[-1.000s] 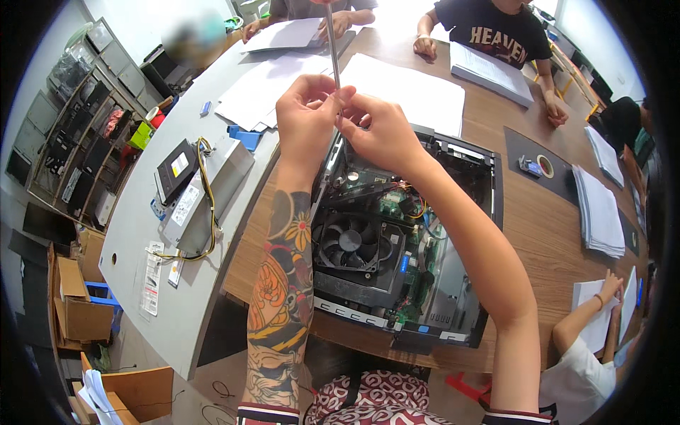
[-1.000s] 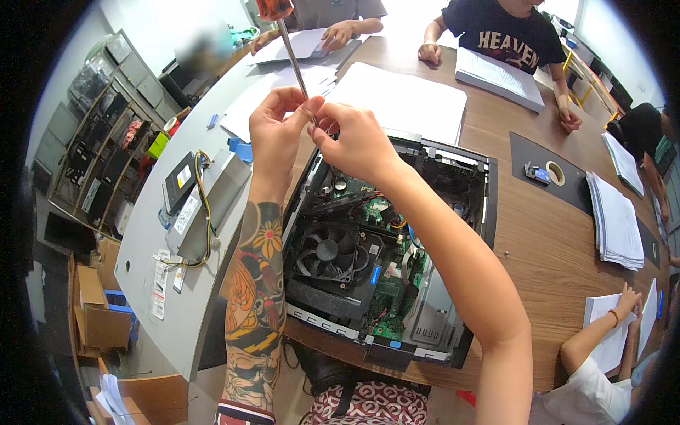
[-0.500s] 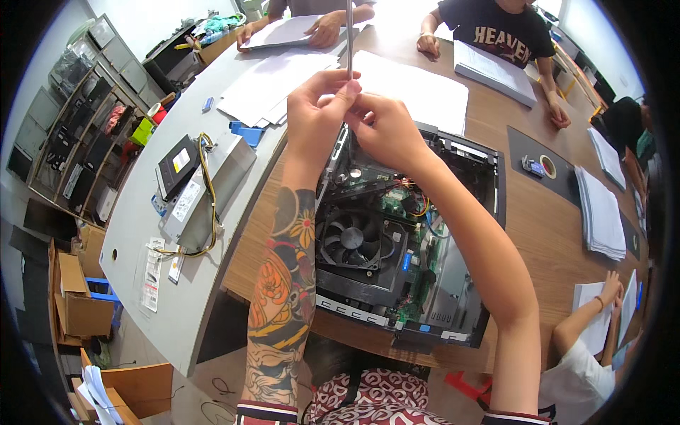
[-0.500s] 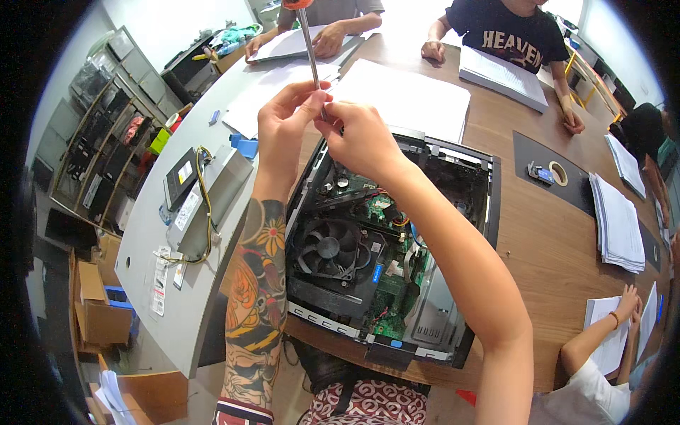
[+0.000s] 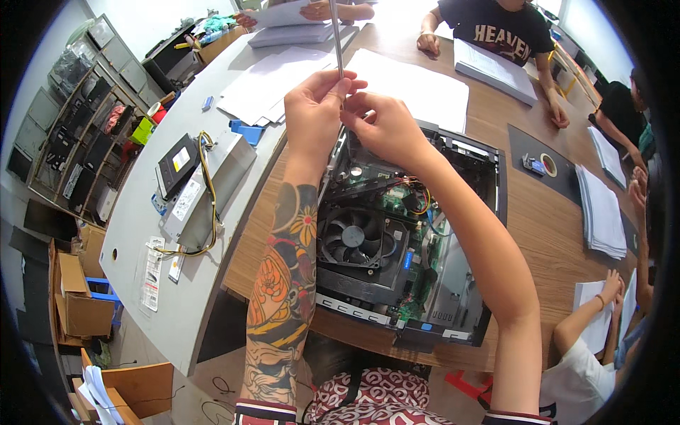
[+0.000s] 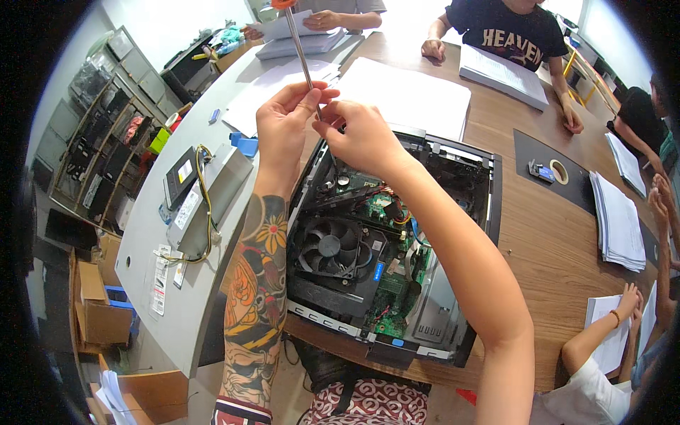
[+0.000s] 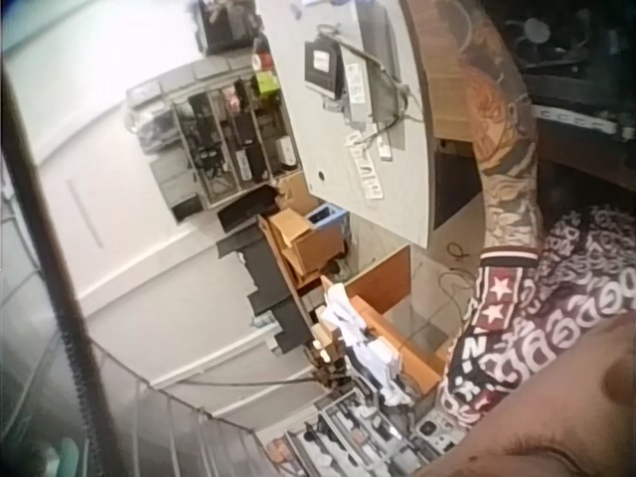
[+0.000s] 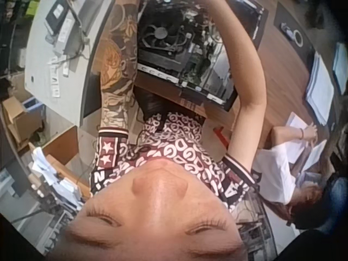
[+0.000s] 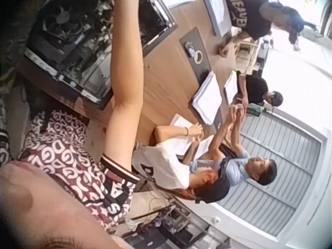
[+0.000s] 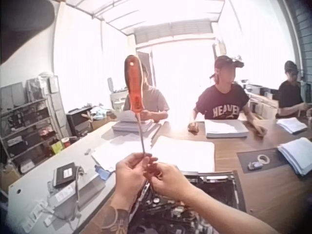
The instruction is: The person uses a screwdriver to work on the internal components of an open desktop computer case, handling various cables and screws inside the chassis while others stand around the table.
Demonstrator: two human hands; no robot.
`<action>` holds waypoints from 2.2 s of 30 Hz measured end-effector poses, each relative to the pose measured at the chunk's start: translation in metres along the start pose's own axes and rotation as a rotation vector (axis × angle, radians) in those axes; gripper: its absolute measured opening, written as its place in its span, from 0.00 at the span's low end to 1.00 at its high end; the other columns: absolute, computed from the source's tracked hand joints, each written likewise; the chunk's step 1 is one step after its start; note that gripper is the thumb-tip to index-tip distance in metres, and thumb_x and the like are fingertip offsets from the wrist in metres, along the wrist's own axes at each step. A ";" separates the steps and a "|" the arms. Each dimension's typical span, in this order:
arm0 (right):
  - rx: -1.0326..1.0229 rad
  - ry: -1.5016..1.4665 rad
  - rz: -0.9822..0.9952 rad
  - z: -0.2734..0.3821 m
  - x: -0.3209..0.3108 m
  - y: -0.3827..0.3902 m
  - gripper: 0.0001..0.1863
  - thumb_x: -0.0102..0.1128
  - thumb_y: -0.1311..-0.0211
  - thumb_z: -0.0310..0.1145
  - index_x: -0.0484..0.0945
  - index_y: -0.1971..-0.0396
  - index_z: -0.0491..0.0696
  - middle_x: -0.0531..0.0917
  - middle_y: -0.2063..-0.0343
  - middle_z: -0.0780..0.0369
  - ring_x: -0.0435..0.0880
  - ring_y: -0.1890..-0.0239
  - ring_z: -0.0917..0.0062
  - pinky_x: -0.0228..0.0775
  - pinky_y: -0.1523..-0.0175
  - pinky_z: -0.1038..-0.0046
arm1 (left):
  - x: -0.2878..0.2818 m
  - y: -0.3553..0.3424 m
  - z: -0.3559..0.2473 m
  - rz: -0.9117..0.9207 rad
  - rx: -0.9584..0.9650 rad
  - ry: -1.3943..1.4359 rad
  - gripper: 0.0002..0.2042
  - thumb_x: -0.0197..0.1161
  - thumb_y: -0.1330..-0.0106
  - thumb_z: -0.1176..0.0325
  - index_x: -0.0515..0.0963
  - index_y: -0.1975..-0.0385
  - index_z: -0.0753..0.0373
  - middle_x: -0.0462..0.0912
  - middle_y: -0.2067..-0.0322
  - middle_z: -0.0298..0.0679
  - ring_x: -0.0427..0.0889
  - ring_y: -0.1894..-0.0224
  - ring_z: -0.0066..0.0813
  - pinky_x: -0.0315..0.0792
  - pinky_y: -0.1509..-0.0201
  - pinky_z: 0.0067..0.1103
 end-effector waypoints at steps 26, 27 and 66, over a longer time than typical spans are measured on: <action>0.039 -0.064 -0.079 0.003 0.005 0.006 0.12 0.69 0.45 0.34 0.78 0.72 0.40 0.83 0.78 0.58 0.83 0.74 0.71 0.74 0.64 0.70 | -0.003 0.004 -0.010 -0.060 0.035 -0.081 0.11 0.71 0.41 0.68 0.80 0.63 0.65 0.82 0.66 0.35 0.79 0.61 0.21 0.71 0.55 0.20; 0.034 -0.059 -0.087 0.004 0.005 0.006 0.12 0.69 0.45 0.34 0.78 0.72 0.40 0.83 0.78 0.58 0.84 0.74 0.71 0.74 0.63 0.69 | -0.005 0.002 -0.008 -0.060 0.039 -0.083 0.11 0.71 0.41 0.68 0.80 0.63 0.65 0.82 0.66 0.35 0.79 0.61 0.21 0.71 0.55 0.20; -0.215 0.142 0.000 0.017 -0.018 -0.004 0.09 0.54 0.35 0.33 0.77 0.63 0.42 0.80 0.67 0.52 0.81 0.65 0.54 0.73 0.60 0.58 | 0.024 -0.038 0.005 0.606 -0.068 -0.125 0.06 0.60 0.32 0.74 0.79 0.63 0.70 0.82 0.69 0.35 0.81 0.63 0.20 0.75 0.57 0.18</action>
Point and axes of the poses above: each hand's wrist, its own y-axis away from the middle knuckle, its own x-axis out of the palm, z = x × y, the point moved 9 cm from there along -y, towards the middle knuckle
